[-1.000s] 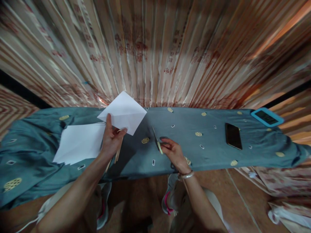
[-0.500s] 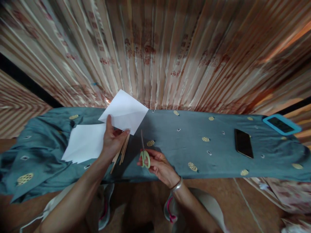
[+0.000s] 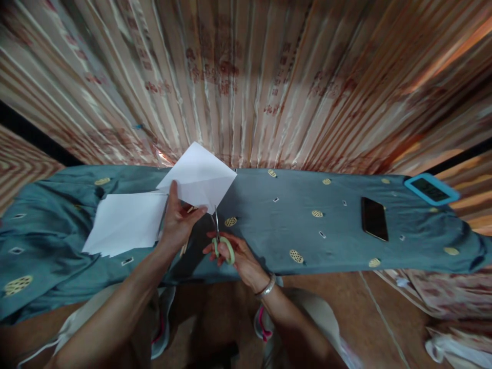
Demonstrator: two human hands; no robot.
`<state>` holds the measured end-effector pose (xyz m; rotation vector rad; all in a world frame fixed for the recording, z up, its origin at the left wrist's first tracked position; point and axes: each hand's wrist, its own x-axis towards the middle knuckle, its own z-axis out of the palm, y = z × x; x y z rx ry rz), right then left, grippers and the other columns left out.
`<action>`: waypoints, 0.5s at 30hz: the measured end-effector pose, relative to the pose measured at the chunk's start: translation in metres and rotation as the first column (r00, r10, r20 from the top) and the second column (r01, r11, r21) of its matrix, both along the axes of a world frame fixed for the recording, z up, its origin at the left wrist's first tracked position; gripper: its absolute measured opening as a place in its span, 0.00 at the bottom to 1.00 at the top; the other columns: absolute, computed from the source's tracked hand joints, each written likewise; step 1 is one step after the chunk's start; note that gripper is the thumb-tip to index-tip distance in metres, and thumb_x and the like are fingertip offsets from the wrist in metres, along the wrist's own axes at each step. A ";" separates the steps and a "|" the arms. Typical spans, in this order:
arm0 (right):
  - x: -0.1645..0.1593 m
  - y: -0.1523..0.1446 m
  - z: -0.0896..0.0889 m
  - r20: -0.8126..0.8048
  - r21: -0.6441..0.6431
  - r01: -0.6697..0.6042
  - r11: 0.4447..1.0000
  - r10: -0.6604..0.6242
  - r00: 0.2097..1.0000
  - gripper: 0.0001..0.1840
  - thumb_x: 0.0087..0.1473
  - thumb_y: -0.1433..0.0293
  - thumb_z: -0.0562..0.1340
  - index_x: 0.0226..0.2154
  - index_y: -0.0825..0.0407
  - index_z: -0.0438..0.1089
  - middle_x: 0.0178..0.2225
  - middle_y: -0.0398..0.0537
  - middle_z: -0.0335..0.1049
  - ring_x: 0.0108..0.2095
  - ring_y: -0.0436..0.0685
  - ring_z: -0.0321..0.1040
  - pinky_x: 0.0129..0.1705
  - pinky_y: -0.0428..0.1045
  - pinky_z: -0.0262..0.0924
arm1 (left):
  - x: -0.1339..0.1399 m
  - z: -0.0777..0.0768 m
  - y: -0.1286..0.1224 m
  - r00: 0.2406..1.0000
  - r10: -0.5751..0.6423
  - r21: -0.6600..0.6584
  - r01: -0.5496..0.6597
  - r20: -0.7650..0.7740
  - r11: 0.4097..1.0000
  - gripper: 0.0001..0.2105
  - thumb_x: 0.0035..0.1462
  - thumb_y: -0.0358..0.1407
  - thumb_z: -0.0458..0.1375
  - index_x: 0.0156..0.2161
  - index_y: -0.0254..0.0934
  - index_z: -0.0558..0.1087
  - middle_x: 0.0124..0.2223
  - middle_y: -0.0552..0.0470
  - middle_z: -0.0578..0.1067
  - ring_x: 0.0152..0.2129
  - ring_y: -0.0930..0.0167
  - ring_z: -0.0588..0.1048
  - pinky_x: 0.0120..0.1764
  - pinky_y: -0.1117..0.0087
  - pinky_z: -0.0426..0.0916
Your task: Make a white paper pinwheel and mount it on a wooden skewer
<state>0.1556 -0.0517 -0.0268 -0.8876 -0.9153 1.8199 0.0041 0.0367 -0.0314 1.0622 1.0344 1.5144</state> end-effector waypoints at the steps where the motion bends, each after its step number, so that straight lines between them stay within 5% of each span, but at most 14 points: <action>1: 0.000 0.001 0.001 0.006 0.007 0.012 1.000 -0.012 1.000 0.33 0.45 0.49 0.70 0.47 0.52 0.73 0.35 0.51 0.77 0.30 0.51 0.69 0.29 0.45 0.58 | 0.002 0.000 -0.002 1.000 -0.013 -0.007 0.013 -0.008 1.000 0.58 0.40 0.34 0.68 0.70 0.42 0.36 0.54 0.44 0.72 0.41 0.70 0.75 0.41 0.71 0.72; 8: -0.002 0.006 0.001 0.056 0.061 0.037 0.997 -0.040 0.998 0.32 0.44 0.46 0.68 0.43 0.54 0.74 0.32 0.50 0.76 0.28 0.50 0.67 0.26 0.44 0.56 | 0.003 0.003 -0.011 0.999 -0.036 -0.059 0.034 -0.041 0.998 0.57 0.42 0.31 0.66 0.70 0.40 0.33 0.42 0.50 0.77 0.33 0.73 0.76 0.38 0.71 0.72; 15: -0.003 0.007 -0.001 0.059 0.068 0.042 0.997 -0.046 0.997 0.33 0.45 0.46 0.67 0.44 0.54 0.72 0.31 0.50 0.75 0.26 0.50 0.66 0.24 0.44 0.53 | 0.005 0.002 -0.012 0.998 -0.048 -0.051 0.046 -0.030 0.998 0.58 0.41 0.31 0.67 0.70 0.39 0.32 0.45 0.48 0.77 0.35 0.71 0.76 0.41 0.69 0.73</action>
